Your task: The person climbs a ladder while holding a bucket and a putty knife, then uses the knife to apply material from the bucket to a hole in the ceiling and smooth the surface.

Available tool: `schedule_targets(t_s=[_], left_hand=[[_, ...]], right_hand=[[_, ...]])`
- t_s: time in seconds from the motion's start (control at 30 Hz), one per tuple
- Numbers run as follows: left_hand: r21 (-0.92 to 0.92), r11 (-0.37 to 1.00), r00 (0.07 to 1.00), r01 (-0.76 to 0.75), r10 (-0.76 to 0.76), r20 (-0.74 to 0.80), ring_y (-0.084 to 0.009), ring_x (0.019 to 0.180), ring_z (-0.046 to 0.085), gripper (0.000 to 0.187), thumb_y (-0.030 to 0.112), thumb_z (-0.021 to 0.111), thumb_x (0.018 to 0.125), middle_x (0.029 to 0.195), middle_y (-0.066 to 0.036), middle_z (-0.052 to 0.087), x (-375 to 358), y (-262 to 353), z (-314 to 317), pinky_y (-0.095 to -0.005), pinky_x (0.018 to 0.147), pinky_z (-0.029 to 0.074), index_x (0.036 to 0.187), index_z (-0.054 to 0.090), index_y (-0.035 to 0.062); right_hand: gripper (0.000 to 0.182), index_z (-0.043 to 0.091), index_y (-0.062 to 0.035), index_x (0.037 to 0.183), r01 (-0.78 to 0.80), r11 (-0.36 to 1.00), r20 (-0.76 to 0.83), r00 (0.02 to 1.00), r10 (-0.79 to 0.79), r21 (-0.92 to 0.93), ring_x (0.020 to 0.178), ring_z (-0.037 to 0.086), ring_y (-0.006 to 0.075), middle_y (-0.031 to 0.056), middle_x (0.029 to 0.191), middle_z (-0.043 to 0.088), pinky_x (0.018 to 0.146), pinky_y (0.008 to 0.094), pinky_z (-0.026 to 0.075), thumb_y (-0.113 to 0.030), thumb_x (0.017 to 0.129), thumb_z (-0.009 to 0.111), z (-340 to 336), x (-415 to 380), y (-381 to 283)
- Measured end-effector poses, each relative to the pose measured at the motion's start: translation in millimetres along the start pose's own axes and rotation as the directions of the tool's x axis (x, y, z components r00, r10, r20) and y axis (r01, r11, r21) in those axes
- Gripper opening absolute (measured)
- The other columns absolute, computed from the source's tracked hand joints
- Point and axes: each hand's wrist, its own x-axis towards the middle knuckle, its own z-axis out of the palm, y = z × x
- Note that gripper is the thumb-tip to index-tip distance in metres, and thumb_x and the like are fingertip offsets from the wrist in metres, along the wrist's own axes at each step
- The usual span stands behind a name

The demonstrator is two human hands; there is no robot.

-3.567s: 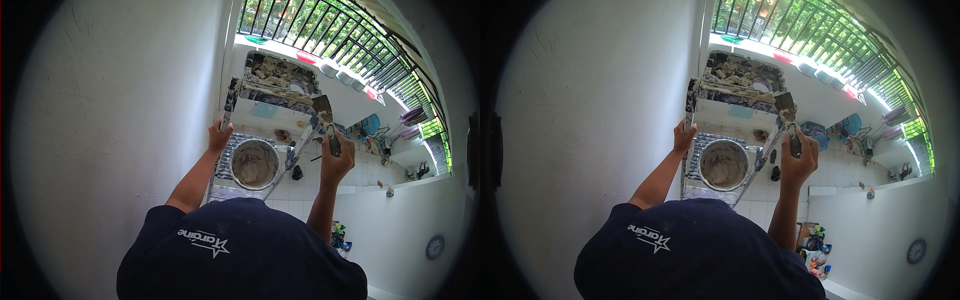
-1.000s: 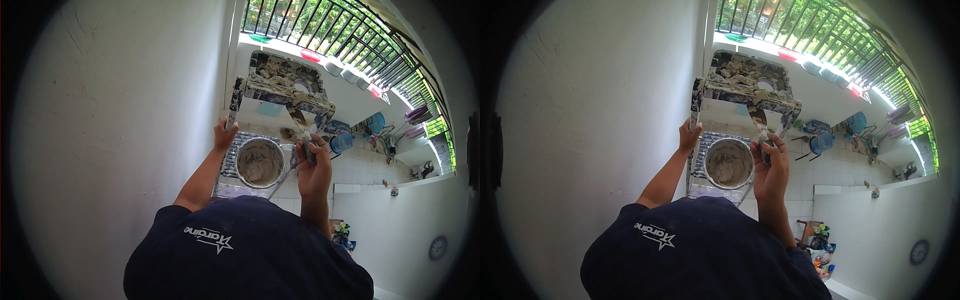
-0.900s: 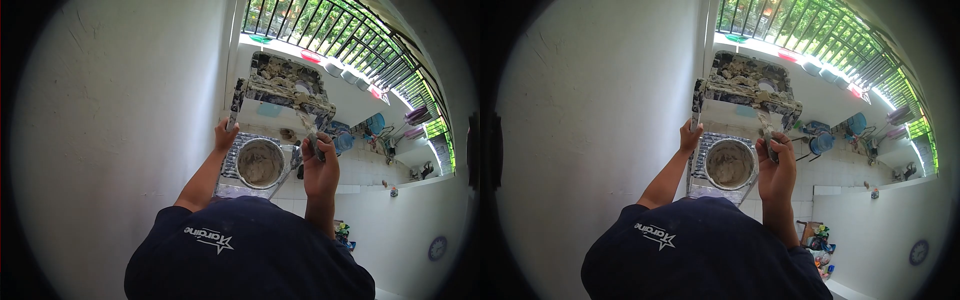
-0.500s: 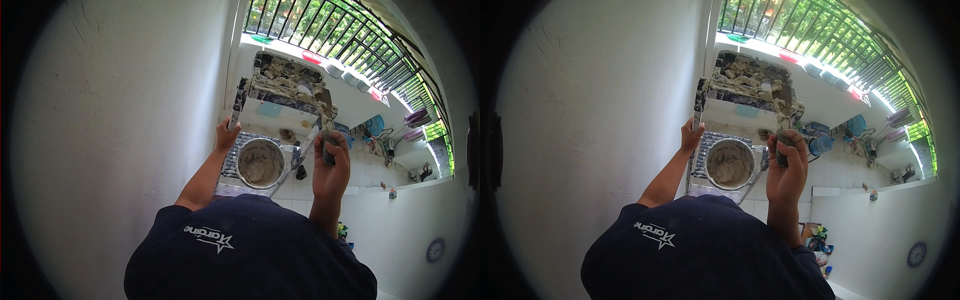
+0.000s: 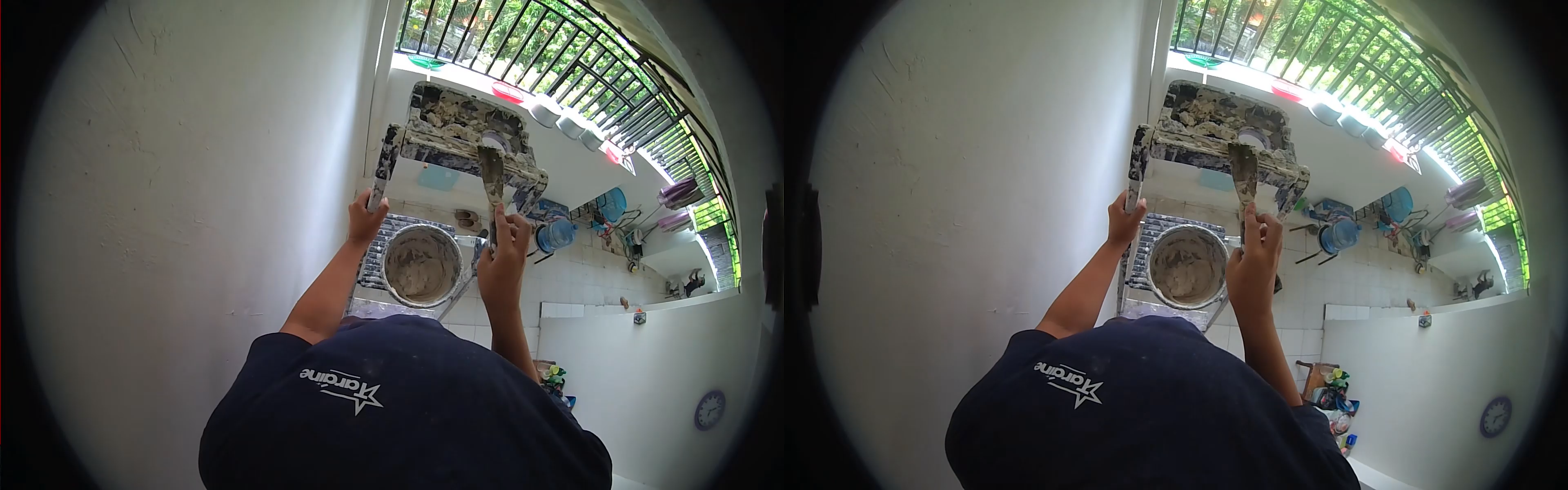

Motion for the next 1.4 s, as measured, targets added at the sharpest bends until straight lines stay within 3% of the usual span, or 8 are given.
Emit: schedule_targets(t_s=[0.17, 0.57, 0.63, 0.7, 0.77, 0.9, 0.97, 1.4], left_hand=[[0.003, 1.0, 1.0, 0.004, -0.004, 0.0, -0.0145, 0.057, 0.053, 0.025, 0.022, 0.069, 0.088, 0.061, -0.01, 0.057, -0.6, 1.0, 0.2, -0.0362, 0.055, 0.046, 0.082, 0.057, 0.0003], [-0.011, 0.997, 0.997, -0.075, 0.075, -0.036, -0.0134, 0.058, 0.054, 0.025, 0.022, 0.07, 0.088, 0.062, -0.009, 0.059, -0.2, 3.4, 1.3, -0.0357, 0.056, 0.047, 0.084, 0.058, 0.0005], [-0.006, 0.999, 0.999, -0.043, 0.043, -0.009, -0.0115, 0.063, 0.056, 0.024, 0.023, 0.069, 0.089, 0.067, -0.007, 0.062, -0.4, -1.0, 1.4, -0.0343, 0.06, 0.048, 0.091, 0.062, -0.0001], [0.042, 0.999, 0.998, 0.019, -0.022, 0.064, -0.0085, 0.072, 0.059, 0.029, 0.025, 0.068, 0.092, 0.077, -0.005, 0.068, -0.4, -10.8, -2.7, -0.0311, 0.067, 0.051, 0.106, 0.068, -0.0014], [0.03, 0.999, 0.997, 0.032, -0.035, 0.073, -0.0085, 0.073, 0.06, 0.029, 0.024, 0.068, 0.092, 0.077, -0.005, 0.068, -0.3, -14.6, -3.1, -0.031, 0.067, 0.051, 0.105, 0.068, -0.0016], [0.042, 0.999, 0.997, 0.015, -0.018, 0.075, -0.0084, 0.073, 0.06, 0.028, 0.024, 0.068, 0.092, 0.078, -0.005, 0.069, 0.2, -10.6, -3.1, -0.0309, 0.067, 0.051, 0.104, 0.068, -0.0018], [0.0, 0.999, 0.999, -0.035, 0.035, 0.012, -0.0111, 0.063, 0.054, 0.025, 0.024, 0.069, 0.09, 0.067, -0.007, 0.061, -0.1, 0.0, -0.3, -0.0336, 0.059, 0.047, 0.09, 0.062, -0.0001], [-0.027, 0.999, 1.0, -0.024, 0.023, -0.019, -0.0148, 0.057, 0.054, 0.025, 0.024, 0.07, 0.087, 0.062, -0.009, 0.059, -0.5, 0.8, 0.6, -0.0359, 0.057, 0.048, 0.082, 0.058, 0.0019]], right_hand=[[0.082, 0.046, -0.0022, 0.15, 0.115, 0.978, -0.068, 0.989, -0.128, -0.171, 0.103, 0.051, 0.0289, 0.0162, 0.126, 0.044, 0.086, 0.0385, 0.051, 0.019, 0.072, 0.064, 31.8, -18.3, 15.3], [0.067, 0.054, -0.0029, 0.144, -0.045, 0.984, -0.196, 0.977, 0.08, 0.175, 0.094, 0.057, 0.025, 0.0157, 0.113, 0.06, 0.084, 0.0367, 0.05, 0.011, 0.079, 0.051, 22.8, -46.3, 34.5], [0.063, 0.057, -0.0016, 0.141, -0.157, 0.916, -0.146, 0.964, 0.224, 0.369, 0.084, 0.057, 0.0171, 0.0127, 0.109, 0.065, 0.078, 0.0311, 0.049, 0.01, 0.079, 0.051, 13.0, -51.2, 44.9], [0.051, 0.058, -0.0035, 0.141, -0.407, 0.451, 0.137, 0.843, 0.52, 0.794, 0.06, 0.046, 0.0028, 0.0092, 0.093, 0.069, 0.051, 0.0181, 0.033, -0.001, 0.09, 0.057, -13.1, -44.9, 45.0], [0.042, 0.058, -0.0043, 0.14, -0.342, 0.448, 0.045, 0.832, 0.553, 0.826, 0.058, 0.045, 0.0026, 0.008, 0.086, 0.068, 0.049, 0.0187, 0.031, -0.011, 0.099, 0.058, -32.7, -33.6, 45.0], [0.039, 0.058, -0.0023, 0.139, -0.288, 0.601, -0.1, 0.844, 0.527, 0.746, 0.057, 0.047, 0.0031, 0.0057, 0.08, 0.066, 0.048, 0.0193, 0.032, -0.017, 0.103, 0.059, -58.8, -6.9, 31.9], [0.038, 0.059, -0.0023, 0.139, -0.318, 0.653, -0.098, 0.85, 0.518, 0.688, 0.056, 0.048, 0.0036, 0.0051, 0.08, 0.066, 0.048, 0.0196, 0.033, -0.016, 0.103, 0.059, -52.1, 4.7, 41.3], [0.037, 0.068, 0.0045, 0.125, -0.537, 0.676, 0.176, 0.831, 0.528, 0.505, 0.052, 0.051, 0.0051, 0.0027, 0.065, 0.059, 0.044, 0.0198, 0.036, -0.016, 0.095, 0.067, -69.1, 69.5, -0.7]])
